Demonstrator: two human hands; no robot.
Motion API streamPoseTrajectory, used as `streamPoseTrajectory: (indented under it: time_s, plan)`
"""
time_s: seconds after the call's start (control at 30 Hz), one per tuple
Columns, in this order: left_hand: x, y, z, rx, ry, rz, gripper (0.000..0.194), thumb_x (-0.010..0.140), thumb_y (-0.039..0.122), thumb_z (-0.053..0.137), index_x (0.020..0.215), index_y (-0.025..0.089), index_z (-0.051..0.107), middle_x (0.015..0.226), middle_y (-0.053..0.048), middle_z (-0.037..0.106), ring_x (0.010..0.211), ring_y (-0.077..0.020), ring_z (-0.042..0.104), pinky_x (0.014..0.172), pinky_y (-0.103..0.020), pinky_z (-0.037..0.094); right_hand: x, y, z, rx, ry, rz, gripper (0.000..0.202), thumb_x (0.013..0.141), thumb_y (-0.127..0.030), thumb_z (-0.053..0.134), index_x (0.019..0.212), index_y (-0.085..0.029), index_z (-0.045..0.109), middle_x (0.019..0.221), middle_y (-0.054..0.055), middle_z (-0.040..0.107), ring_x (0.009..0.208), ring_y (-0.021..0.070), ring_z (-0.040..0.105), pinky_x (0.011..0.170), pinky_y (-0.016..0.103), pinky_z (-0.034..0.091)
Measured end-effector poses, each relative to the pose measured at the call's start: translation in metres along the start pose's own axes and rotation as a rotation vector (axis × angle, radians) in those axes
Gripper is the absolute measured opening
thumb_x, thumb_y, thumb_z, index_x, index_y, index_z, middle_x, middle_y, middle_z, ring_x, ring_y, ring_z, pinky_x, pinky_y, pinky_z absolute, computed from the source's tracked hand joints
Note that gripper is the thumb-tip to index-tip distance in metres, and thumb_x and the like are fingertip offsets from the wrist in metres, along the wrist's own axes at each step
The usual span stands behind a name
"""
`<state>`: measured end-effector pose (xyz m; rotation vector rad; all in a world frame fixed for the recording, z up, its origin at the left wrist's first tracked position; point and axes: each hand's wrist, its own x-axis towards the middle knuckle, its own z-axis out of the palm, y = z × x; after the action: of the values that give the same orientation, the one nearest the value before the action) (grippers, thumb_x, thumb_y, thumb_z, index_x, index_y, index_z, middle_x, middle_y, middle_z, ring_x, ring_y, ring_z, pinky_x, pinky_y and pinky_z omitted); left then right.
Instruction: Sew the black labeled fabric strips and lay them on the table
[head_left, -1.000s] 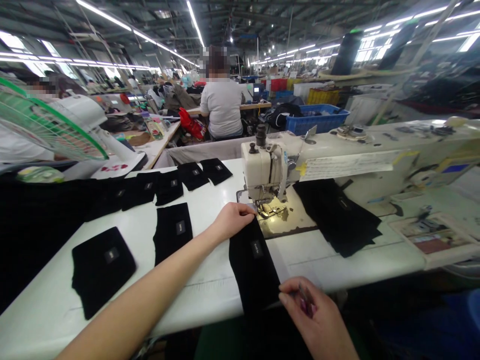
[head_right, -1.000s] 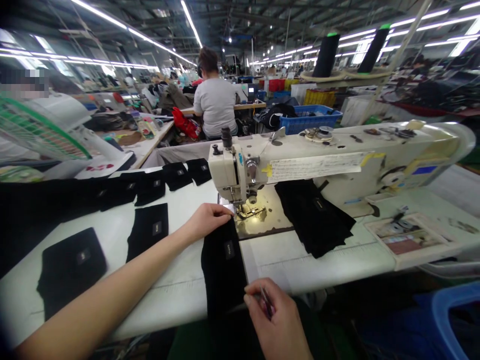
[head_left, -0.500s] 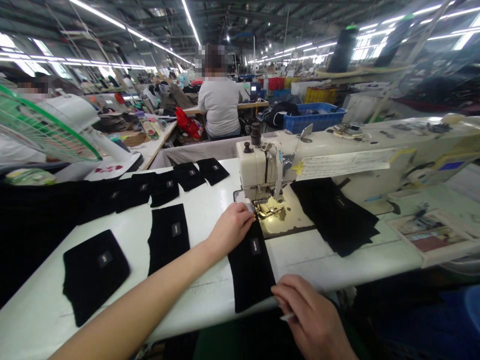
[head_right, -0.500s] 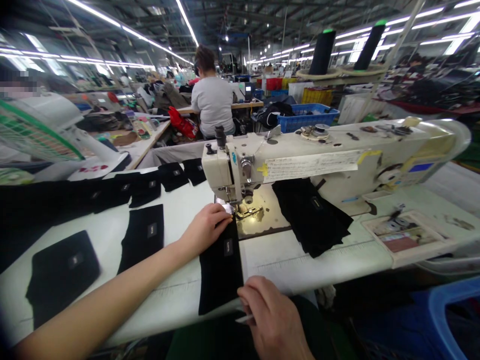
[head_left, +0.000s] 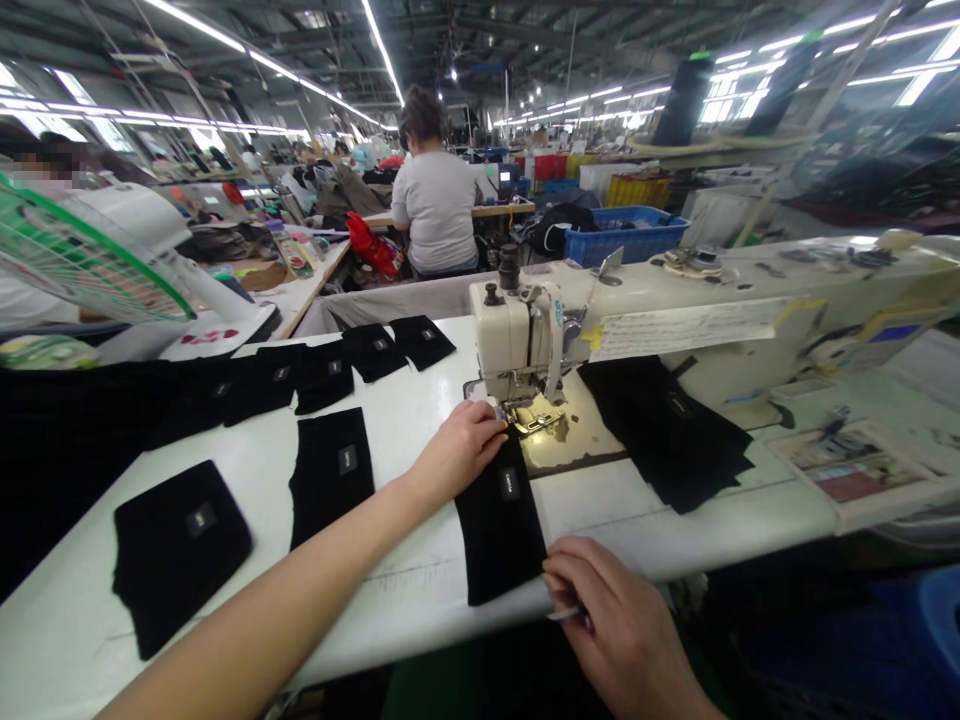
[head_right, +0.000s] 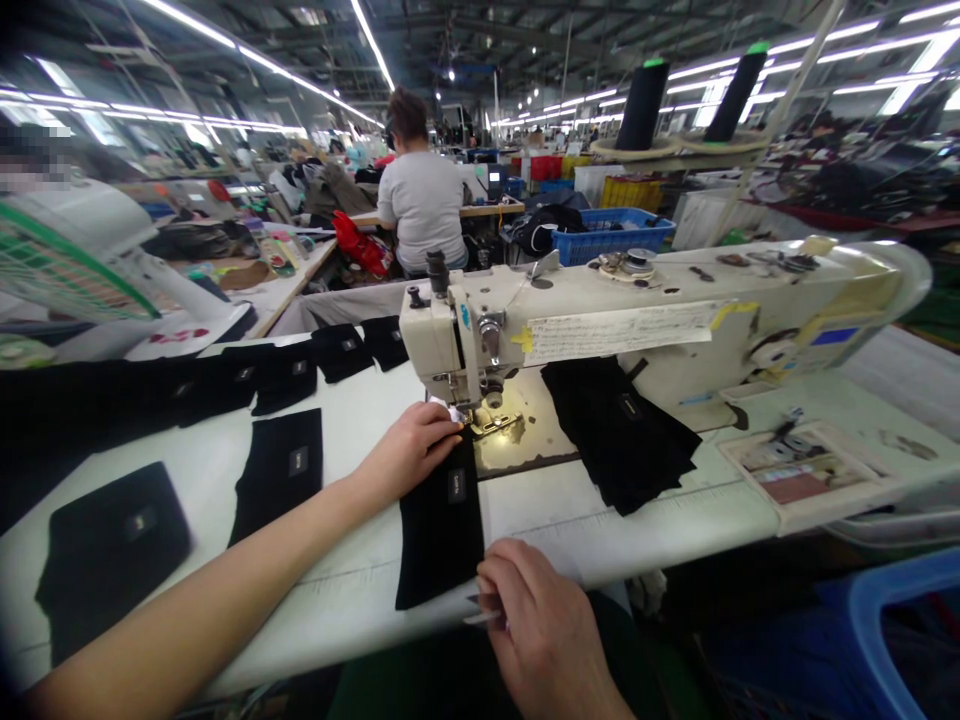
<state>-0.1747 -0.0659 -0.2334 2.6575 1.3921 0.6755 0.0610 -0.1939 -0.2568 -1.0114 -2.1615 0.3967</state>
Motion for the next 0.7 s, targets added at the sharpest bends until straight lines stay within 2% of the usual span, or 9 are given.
streamPoseTrajectory:
  time_s: [0.23, 0.53, 0.7]
  plan:
    - [0.0005, -0.0019, -0.0019, 0.052, -0.025, 0.048, 0.023, 0.100, 0.022, 0.051, 0.099, 0.014, 0.072, 0.094, -0.010, 0.061, 0.089, -0.0233, 0.054, 0.083, -0.038, 0.050, -0.0002, 0.0006, 0.0024, 0.017, 0.028, -0.002, 0.031, 0.076, -0.001, 0.042, 0.094, -0.022, 0.056, 0.094, 0.004, 0.066, 0.078, 0.0163, 0.066, 0.064, 0.024, 0.049]
    - [0.0024, 0.0003, -0.0052, 0.111, -0.071, 0.063, 0.024, 0.102, 0.022, 0.047, 0.105, 0.014, 0.069, 0.098, -0.010, 0.060, 0.093, -0.0241, 0.053, 0.086, -0.039, 0.051, 0.0024, -0.0020, 0.0008, 0.036, -0.011, 0.007, 0.029, 0.081, -0.002, 0.043, 0.098, -0.022, 0.056, 0.094, 0.004, 0.065, 0.078, 0.0167, 0.064, 0.067, 0.025, 0.048]
    - [0.0038, -0.0030, -0.0065, 0.130, -0.069, 0.092, 0.024, 0.101, 0.021, 0.047, 0.107, 0.013, 0.069, 0.098, -0.010, 0.060, 0.093, -0.0238, 0.052, 0.086, -0.039, 0.051, 0.0062, -0.0026, 0.0012, 0.038, -0.054, 0.037, 0.033, 0.074, 0.000, 0.042, 0.095, -0.023, 0.055, 0.095, 0.004, 0.064, 0.080, 0.0170, 0.063, 0.065, 0.026, 0.045]
